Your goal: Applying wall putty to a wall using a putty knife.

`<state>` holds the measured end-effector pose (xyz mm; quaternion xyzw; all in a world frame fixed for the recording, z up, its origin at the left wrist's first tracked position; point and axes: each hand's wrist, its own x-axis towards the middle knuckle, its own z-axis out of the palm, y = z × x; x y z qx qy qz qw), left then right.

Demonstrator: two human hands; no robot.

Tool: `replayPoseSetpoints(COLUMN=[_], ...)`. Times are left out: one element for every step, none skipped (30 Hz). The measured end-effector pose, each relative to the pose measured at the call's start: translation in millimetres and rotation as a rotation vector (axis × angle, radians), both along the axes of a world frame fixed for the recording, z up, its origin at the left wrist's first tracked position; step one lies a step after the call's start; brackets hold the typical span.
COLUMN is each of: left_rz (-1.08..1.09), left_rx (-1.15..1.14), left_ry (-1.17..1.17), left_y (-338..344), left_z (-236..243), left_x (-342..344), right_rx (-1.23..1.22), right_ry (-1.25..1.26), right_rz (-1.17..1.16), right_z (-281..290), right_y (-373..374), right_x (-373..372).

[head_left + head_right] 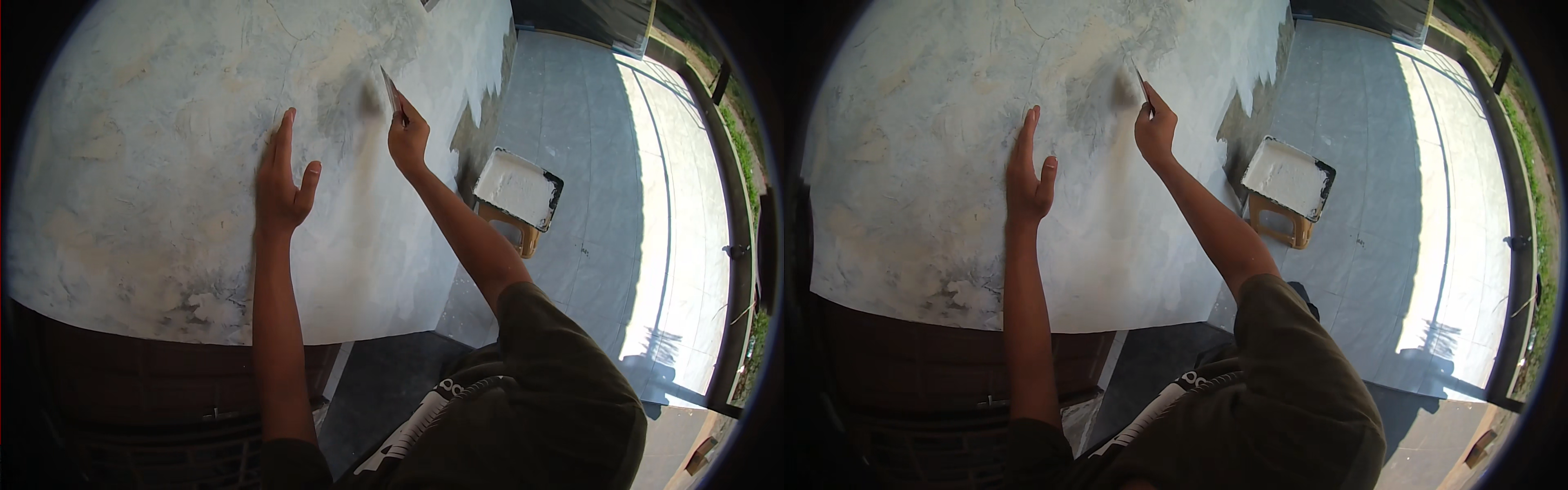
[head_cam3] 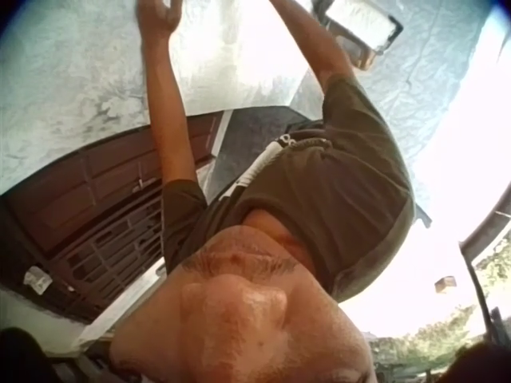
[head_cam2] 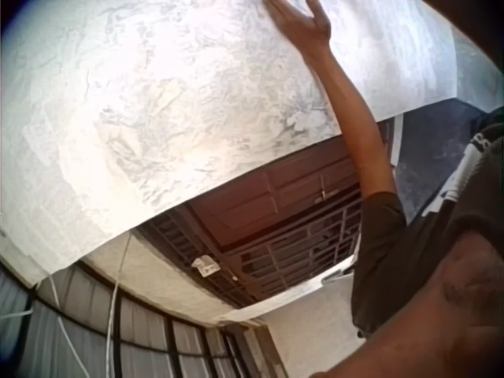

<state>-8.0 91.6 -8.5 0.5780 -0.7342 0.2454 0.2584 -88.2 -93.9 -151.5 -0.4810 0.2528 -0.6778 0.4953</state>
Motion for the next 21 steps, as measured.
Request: replayPoseSetpoints(left_rz=[0.005, -0.004, -0.016, -0.001, 0.011, 0.021, 0.004, 0.012, 0.02, 0.021, 0.003, -0.013, -0.01, -0.008, -0.004, -0.006, -0.009, -0.01, -0.019, -0.016, -0.012], left_rx=[0.001, 0.001, 0.002, 0.01, 0.013, 0.016, 0.016, 0.015, 0.015, 0.018, 0.014, 0.007, 0.005, -0.002, -0.007, -0.01, -0.016, -0.02, -0.027, -0.022, -0.018], left_ry=[-0.008, -0.014, -0.019, -0.019, -0.022, -0.024, -0.024, -0.023, -0.022, -0.018, -0.003, 0.009, 0.005, 0.007, 0.008, 0.01, 0.01, 0.011, 0.014, 0.005, -0.004], left_y=[3.0, 0.0, -3.5, 1.7, 2.6, 3.1, -1.5, 1.3, 3.7, 4.2, 1.2, -1.5, -0.3, -1.0, 0.0, -0.3, 0.5, 2.6, -3.6, -3.3, -2.1], left_z=[2.8, 2.7, 2.7, 0.0, -0.2, -0.5, 1.9, 1.2, 0.4, -0.5, -1.9, -2.7, -0.2, -0.7, -0.4, -0.4, 0.2, 0.6, 0.3, -0.6, -1.2], left_x=[-0.8, -2.3, -4.4, 0.7, 0.8, 0.6, -4.4, -1.7, 1.1, 1.5, 0.8, 1.0, 1.1, 1.6, 2.2, 3.3, 3.3, 3.5, 1.5, 1.7, 1.7], right_rx=[0.001, -0.075, -0.152, -0.145, -0.142, -0.144, -0.253, -0.304, -0.355, -0.377, -0.399, -0.414, -0.454, -0.476, -0.497, -0.469, -0.44, -0.252, -0.178, -0.071, 0.036], right_ry=[-0.008, -0.012, -0.013, -0.05, -0.085, -0.077, -0.049, 0.0, 0.05, 0.033, 0.02, 0.018, 0.006, 0.015, 0.023, 0.047, 0.07, 0.101, 0.048, 0.017, -0.014], right_rz=[0.005, -0.072, -0.152, -0.019, 0.098, 0.09, -0.023, -0.052, -0.081, -0.039, -0.005, 0.032, 0.056, 0.111, 0.166, 0.234, 0.306, 0.429, 0.418, 0.402, 0.384], right_z=[6.9, 12.0, 13.6, 19.5, 25.6, 27.9, 20.4, 23.9, 22.8, 22.4, 19.5, 14.8, 9.9, 0.0, -10.6, -21.5, -31.6, -39.8, -57.2, -64.4, -68.9], right_y=[-10.5, -23.8, -32.1, -21.4, -13.7, -3.6, -5.3, 14.2, 39.5, 58.7, 73.7, 86.3, 97.7, 106.1, 115.2, 122.5, 128.8, 132.8, 123.6, 115.0, 101.8], right_x=[10.2, 17.7, 23.4, 30.9, 32.8, 39.4, 49.3, 54.1, 56.1, 53.1, 46.6, 37.3, 28.8, 17.4, 5.1, -7.8, -21.0, -32.3, -31.6, -31.9, -28.5])
